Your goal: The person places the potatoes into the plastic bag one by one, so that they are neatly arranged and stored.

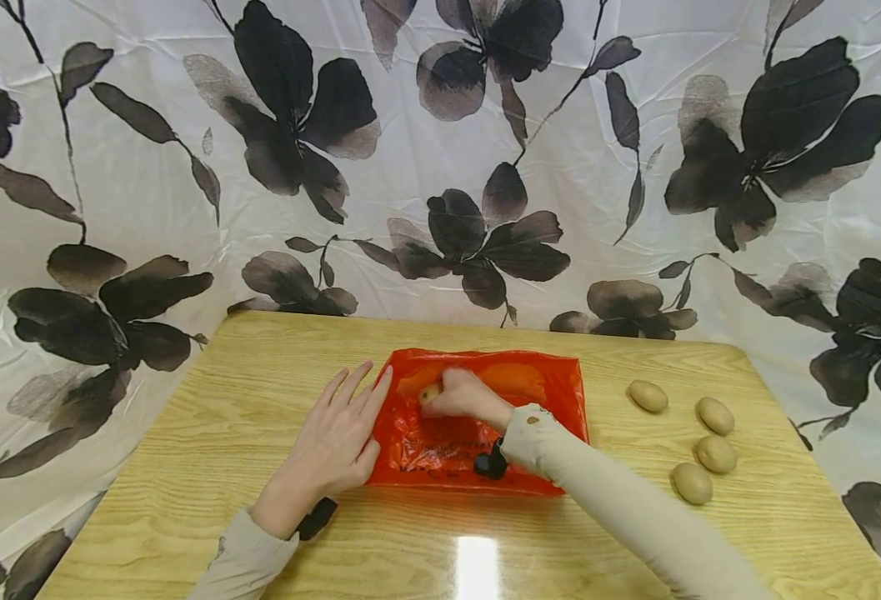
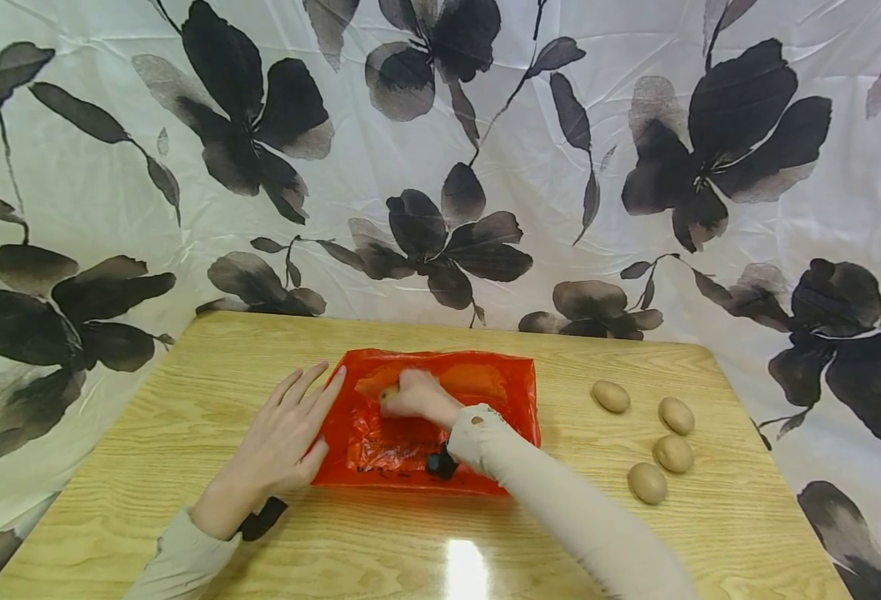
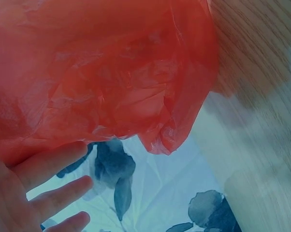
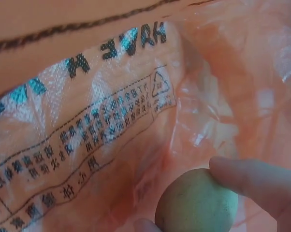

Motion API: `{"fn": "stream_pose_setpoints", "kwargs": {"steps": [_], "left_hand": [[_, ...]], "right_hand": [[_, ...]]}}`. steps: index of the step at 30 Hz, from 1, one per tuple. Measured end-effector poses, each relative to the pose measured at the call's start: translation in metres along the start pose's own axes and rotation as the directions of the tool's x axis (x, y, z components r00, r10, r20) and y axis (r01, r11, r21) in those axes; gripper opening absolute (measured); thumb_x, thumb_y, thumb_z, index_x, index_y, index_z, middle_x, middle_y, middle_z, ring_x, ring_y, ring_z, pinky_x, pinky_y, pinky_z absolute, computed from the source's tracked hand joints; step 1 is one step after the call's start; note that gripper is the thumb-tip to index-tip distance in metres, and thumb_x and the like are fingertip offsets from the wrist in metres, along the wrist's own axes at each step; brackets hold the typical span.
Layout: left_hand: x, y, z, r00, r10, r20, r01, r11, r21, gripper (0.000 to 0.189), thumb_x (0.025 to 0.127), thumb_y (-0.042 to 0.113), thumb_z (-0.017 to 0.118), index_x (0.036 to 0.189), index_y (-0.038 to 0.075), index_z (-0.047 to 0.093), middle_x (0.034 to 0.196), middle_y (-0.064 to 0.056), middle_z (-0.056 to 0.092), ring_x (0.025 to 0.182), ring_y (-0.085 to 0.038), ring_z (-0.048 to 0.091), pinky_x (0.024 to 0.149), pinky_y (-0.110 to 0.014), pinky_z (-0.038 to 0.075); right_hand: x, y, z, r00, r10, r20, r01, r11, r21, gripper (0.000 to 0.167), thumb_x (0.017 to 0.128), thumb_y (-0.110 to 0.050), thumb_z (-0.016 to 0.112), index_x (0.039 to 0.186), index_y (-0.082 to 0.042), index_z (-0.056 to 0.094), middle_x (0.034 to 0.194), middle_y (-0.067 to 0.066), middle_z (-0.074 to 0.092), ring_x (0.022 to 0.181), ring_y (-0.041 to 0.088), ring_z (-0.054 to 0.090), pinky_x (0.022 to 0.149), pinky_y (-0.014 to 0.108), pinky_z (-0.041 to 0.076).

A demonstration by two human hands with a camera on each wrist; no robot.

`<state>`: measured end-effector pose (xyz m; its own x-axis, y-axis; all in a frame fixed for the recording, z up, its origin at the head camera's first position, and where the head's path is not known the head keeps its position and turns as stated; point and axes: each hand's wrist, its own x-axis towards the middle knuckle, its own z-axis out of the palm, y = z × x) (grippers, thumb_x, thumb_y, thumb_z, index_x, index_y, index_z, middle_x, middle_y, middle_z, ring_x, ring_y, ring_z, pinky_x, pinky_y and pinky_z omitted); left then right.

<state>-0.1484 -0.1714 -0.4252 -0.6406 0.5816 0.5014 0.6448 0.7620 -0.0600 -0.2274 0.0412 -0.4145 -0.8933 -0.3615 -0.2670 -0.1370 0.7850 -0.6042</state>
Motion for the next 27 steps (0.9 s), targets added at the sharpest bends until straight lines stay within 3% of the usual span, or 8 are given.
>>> {"fn": "stream_pose_setpoints", "kwargs": {"steps": [19,23,27], "left_hand": [[0.000,0.000,0.001,1.000,-0.010,0.024,0.010,1.000,-0.002,0.076,0.075,0.017,0.050,0.146,-0.008,0.039,0.128,-0.018,0.063,0.138,-0.040,0.039,0.115,-0.054,0.024],[0.000,0.000,0.001,1.000,-0.012,0.024,0.012,1.000,-0.001,0.076,0.075,0.017,0.049,0.146,-0.008,0.040,0.127,-0.018,0.064,0.138,-0.039,0.038,0.114,-0.055,0.026],[0.000,0.000,0.000,1.000,-0.010,0.020,0.010,1.000,-0.001,0.076,0.075,0.017,0.050,0.146,-0.008,0.040,0.127,-0.018,0.064,0.138,-0.039,0.038,0.113,-0.055,0.028]], "right_hand": [[0.005,0.002,0.017,1.000,0.009,-0.027,-0.010,0.999,-0.042,0.026,0.081,-0.021,0.074,0.072,-0.009,0.053,0.069,0.003,0.044,0.063,0.018,0.041,0.059,0.029,0.036],[0.006,0.001,0.016,1.000,0.028,0.000,-0.028,0.996,-0.085,0.020,0.081,-0.018,0.074,0.083,-0.005,0.059,0.079,0.006,0.053,0.068,0.020,0.045,0.063,0.031,0.038],[0.006,-0.001,0.014,0.999,0.033,0.018,-0.031,0.994,-0.104,0.024,0.081,-0.014,0.074,0.096,0.000,0.063,0.091,0.011,0.060,0.075,0.022,0.048,0.067,0.032,0.040]]}}
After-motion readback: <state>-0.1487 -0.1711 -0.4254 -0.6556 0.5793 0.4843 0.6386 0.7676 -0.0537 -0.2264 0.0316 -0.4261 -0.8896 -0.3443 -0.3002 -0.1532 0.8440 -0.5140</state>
